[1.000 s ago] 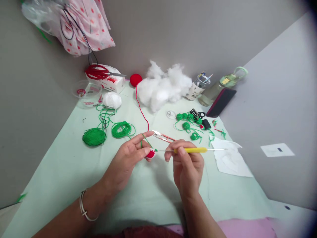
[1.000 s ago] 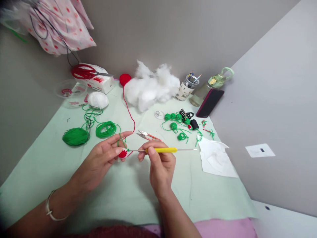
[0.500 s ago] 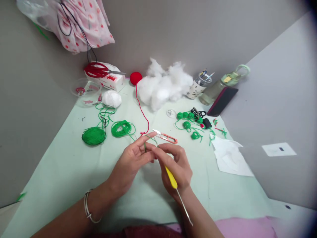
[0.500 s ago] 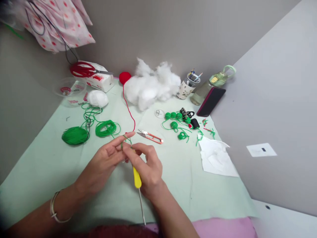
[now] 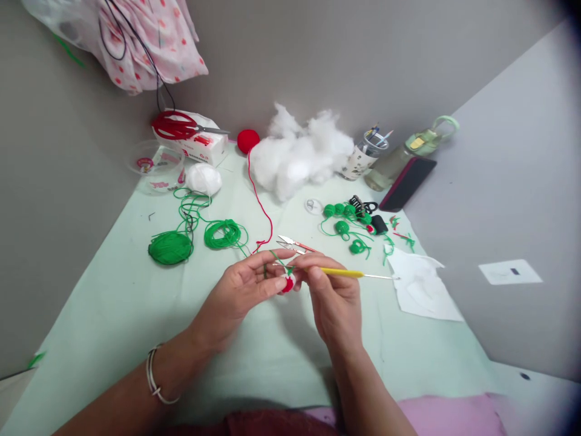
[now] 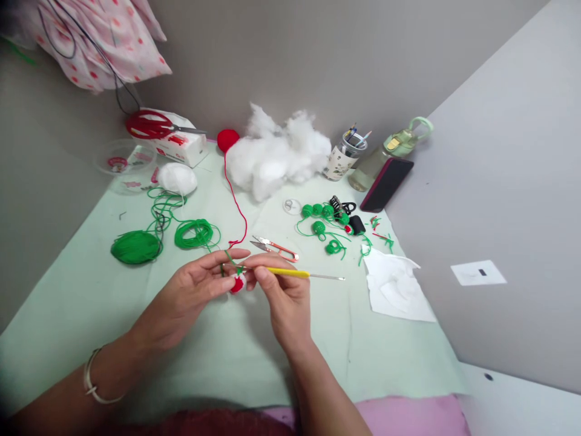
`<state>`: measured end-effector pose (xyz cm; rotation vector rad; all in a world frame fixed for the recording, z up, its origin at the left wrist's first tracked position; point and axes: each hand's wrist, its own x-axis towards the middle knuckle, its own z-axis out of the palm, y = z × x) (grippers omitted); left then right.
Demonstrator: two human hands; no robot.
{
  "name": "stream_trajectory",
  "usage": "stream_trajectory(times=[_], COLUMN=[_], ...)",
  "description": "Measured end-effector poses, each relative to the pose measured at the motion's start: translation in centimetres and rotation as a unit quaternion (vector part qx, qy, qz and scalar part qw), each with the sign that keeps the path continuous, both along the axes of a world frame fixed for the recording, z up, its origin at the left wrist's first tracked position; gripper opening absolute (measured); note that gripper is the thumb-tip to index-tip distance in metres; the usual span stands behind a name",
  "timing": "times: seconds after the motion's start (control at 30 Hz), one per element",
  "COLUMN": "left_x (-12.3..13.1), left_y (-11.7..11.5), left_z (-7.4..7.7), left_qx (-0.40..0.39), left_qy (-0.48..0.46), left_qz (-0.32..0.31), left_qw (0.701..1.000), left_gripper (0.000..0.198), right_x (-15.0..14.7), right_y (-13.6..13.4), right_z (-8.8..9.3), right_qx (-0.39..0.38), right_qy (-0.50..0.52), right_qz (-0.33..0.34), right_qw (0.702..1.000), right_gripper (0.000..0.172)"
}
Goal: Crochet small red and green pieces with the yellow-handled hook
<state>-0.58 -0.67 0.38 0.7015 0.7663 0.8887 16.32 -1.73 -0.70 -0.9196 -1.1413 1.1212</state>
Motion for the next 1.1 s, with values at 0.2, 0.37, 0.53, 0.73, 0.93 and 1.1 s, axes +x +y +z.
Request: stream_trajectory(times=[0.2, 0.37, 0.53, 0.73, 0.93, 1.1], left_x=[-0.3, -0.5, -0.4, -0.2, 0.3, 0.2], left_y=[0.3, 0.1, 0.2, 0.0, -0.6, -0.3], left_z=[0.1, 0.3, 0.3, 0.4, 0.3, 0.3], left_qx=[0.010, 0.020, 0.026, 0.053, 0.072, 0.010], left_qy=[0.025, 0.042, 0.056, 0.090, 0.116, 0.015], left_qz=[0.020, 0.025, 0.038, 0.073, 0.106, 0.057], left_qw=[0.999, 0.999, 0.997, 0.992, 0.985, 0.998], left_gripper=[0.033, 0.032, 0.032, 0.033, 0.034, 0.048], right_x=[0.1, 0.3, 0.5, 0.5, 0.3, 0.1], right_y=[0.2, 0.0, -0.6, -1.2, -1.3, -0.7], right_z=[0.9, 1.1, 1.1, 1.1, 1.3, 1.1], right_qx=[-0.034, 0.002, 0.072, 0.158, 0.241, 0.184], right_qy=[0.058, 0.009, -0.092, -0.235, -0.323, -0.219], right_qz=[-0.005, -0.012, -0.027, -0.038, -0.041, -0.042], right_qw=[0.998, 1.000, 0.993, 0.958, 0.914, 0.957], right_gripper=[0.020, 0.024, 0.023, 0.025, 0.031, 0.023])
